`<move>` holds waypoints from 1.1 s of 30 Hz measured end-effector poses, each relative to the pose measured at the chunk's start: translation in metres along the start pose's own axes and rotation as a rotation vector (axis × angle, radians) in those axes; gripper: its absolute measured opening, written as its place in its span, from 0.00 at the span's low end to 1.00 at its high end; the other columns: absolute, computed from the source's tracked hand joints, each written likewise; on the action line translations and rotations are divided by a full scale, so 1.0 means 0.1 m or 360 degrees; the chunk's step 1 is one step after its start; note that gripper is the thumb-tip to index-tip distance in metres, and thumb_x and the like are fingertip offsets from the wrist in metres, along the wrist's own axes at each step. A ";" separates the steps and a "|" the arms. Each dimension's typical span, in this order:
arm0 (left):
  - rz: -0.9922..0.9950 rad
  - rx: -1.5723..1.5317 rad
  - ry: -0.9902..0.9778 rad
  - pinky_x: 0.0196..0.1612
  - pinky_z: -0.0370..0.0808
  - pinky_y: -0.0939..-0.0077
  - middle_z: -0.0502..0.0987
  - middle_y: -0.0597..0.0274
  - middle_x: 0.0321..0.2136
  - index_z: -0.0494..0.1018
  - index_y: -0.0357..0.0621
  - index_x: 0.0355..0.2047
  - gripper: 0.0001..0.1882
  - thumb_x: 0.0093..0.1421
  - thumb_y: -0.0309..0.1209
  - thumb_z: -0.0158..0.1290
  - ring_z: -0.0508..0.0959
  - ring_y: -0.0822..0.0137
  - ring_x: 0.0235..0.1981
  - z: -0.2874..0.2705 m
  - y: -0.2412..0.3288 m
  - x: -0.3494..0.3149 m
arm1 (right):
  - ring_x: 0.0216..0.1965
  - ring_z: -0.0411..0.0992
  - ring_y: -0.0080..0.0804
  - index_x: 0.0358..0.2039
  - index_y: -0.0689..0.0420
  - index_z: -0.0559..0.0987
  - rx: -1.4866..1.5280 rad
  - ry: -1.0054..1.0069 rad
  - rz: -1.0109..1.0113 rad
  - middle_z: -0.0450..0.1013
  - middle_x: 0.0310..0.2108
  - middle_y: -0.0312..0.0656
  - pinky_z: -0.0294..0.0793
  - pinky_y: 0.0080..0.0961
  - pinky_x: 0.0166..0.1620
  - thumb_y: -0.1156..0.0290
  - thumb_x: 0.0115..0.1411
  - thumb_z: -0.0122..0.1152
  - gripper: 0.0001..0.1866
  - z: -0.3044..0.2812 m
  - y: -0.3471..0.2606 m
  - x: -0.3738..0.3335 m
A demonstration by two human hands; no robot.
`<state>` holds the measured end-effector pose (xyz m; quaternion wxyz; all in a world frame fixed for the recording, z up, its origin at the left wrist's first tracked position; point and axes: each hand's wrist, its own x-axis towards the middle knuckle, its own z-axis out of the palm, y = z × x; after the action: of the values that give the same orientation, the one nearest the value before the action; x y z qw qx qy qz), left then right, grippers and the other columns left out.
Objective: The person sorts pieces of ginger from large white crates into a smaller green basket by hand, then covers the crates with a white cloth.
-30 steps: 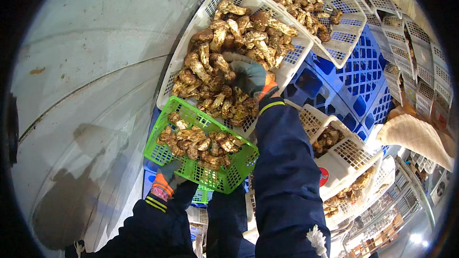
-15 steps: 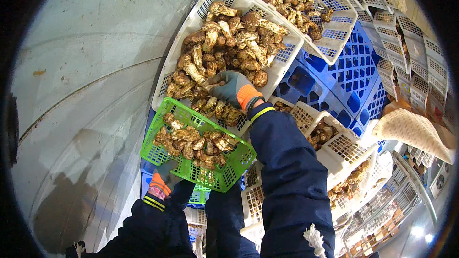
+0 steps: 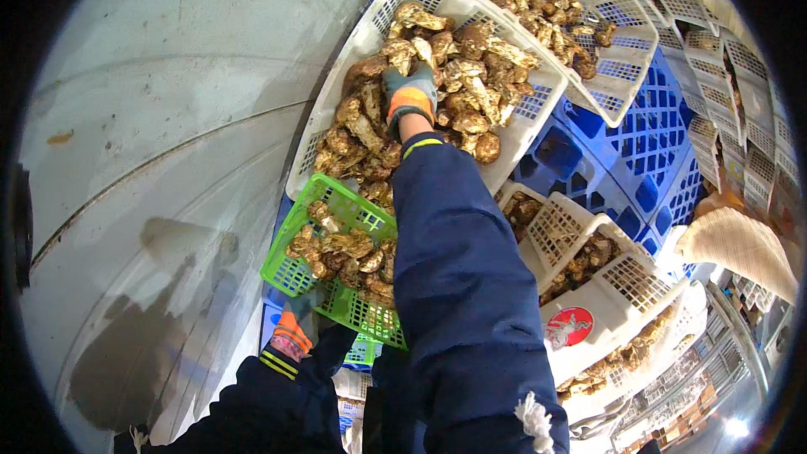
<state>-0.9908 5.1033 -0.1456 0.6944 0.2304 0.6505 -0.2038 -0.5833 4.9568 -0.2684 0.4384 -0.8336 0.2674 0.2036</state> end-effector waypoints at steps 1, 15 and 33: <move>0.0008 -0.0004 0.0027 0.39 0.78 0.50 0.72 0.49 0.39 0.66 0.34 0.44 0.19 0.50 0.20 0.54 0.75 0.50 0.38 0.02 0.05 -0.05 | 0.40 0.71 0.45 0.52 0.66 0.67 0.0054 0.0060 0.0186 0.72 0.44 0.54 0.70 0.37 0.43 0.63 0.45 0.67 0.35 0.05 -0.09 -0.09; 0.0096 0.0358 0.0211 0.33 0.80 0.62 0.76 0.53 0.34 0.70 0.37 0.42 0.14 0.53 0.25 0.52 0.79 0.56 0.33 0.65 0.21 -0.41 | 0.33 0.71 0.31 0.44 0.66 0.69 0.0228 -0.0199 -0.0270 0.74 0.33 0.46 0.71 0.25 0.37 0.61 0.41 0.73 0.33 -0.58 -0.11 -0.25; -0.0125 0.0059 0.0100 0.39 0.78 0.53 0.75 0.51 0.39 0.68 0.34 0.45 0.18 0.53 0.22 0.51 0.77 0.52 0.38 0.49 0.17 -0.25 | 0.46 0.72 0.49 0.62 0.47 0.56 -0.0678 -0.0366 -0.0169 0.73 0.45 0.52 0.70 0.38 0.49 0.52 0.44 0.65 0.46 -0.03 -0.04 -0.33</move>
<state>-0.9434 5.0880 -0.1170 0.6607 0.2239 0.6766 -0.2357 -0.6060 4.9647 -0.2455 0.2903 -0.8914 0.1225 0.3256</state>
